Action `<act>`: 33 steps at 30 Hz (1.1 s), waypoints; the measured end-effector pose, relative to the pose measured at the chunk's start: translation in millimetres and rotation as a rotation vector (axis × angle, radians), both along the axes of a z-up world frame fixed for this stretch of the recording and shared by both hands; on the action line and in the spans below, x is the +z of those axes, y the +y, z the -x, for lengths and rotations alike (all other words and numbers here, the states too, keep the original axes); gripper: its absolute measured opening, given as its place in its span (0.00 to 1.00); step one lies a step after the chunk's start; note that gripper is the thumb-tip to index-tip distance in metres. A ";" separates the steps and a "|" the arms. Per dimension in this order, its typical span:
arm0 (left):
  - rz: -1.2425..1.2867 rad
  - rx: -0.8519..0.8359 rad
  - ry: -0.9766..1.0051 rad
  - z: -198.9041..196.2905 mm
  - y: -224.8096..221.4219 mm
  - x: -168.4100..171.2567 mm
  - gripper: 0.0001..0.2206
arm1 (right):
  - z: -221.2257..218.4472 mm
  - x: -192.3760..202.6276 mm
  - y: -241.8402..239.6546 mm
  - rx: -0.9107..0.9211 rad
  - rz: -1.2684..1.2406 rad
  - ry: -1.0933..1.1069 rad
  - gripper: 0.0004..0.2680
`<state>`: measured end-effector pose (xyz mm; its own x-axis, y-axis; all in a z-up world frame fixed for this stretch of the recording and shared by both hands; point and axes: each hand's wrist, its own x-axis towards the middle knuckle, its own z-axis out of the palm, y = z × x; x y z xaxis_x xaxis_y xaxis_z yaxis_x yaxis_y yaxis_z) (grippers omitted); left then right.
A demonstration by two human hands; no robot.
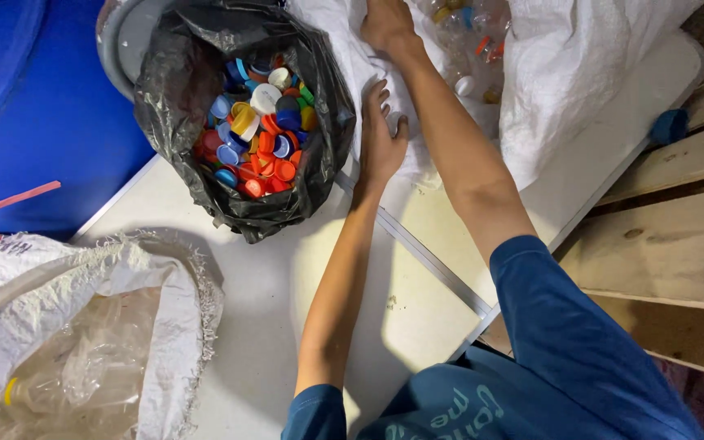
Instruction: The person sorts plastic bottles from a white sack, removes the caps, and places the caps into a black bag. The person then screws the caps back onto the bottles and places the bottles back into the white sack.
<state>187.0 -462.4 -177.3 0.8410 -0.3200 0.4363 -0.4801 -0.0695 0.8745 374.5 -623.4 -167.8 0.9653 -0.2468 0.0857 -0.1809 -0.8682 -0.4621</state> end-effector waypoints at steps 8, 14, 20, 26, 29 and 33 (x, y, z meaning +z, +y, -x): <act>0.025 -0.004 0.031 2.3 -0.4 -0.2 0.34 | 48.5 21.2 8.7 0.071 0.276 -0.535 0.16; 0.069 0.017 -0.042 9.1 1.4 6.7 0.38 | 124.1 63.0 3.3 0.130 -0.144 -0.543 0.08; 0.125 -0.003 -0.126 29.5 13.0 46.3 0.44 | 196.1 141.5 9.6 0.197 -0.711 -0.211 0.05; 0.231 -0.006 -0.132 34.4 18.7 61.6 0.26 | 226.5 174.5 28.4 0.208 -0.946 -0.149 0.05; 0.351 -0.021 -0.024 31.2 26.8 72.9 0.20 | 233.7 189.0 40.5 0.264 -0.969 -0.132 0.06; 0.411 -0.015 0.102 36.1 49.2 108.9 0.15 | 244.1 195.4 46.7 0.386 -0.675 -0.201 0.06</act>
<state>150.9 -413.3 -68.4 0.8832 -0.1490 0.4448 -0.3878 0.3014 0.8711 130.4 -576.7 27.6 0.9750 0.0411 0.2183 0.2176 -0.3739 -0.9016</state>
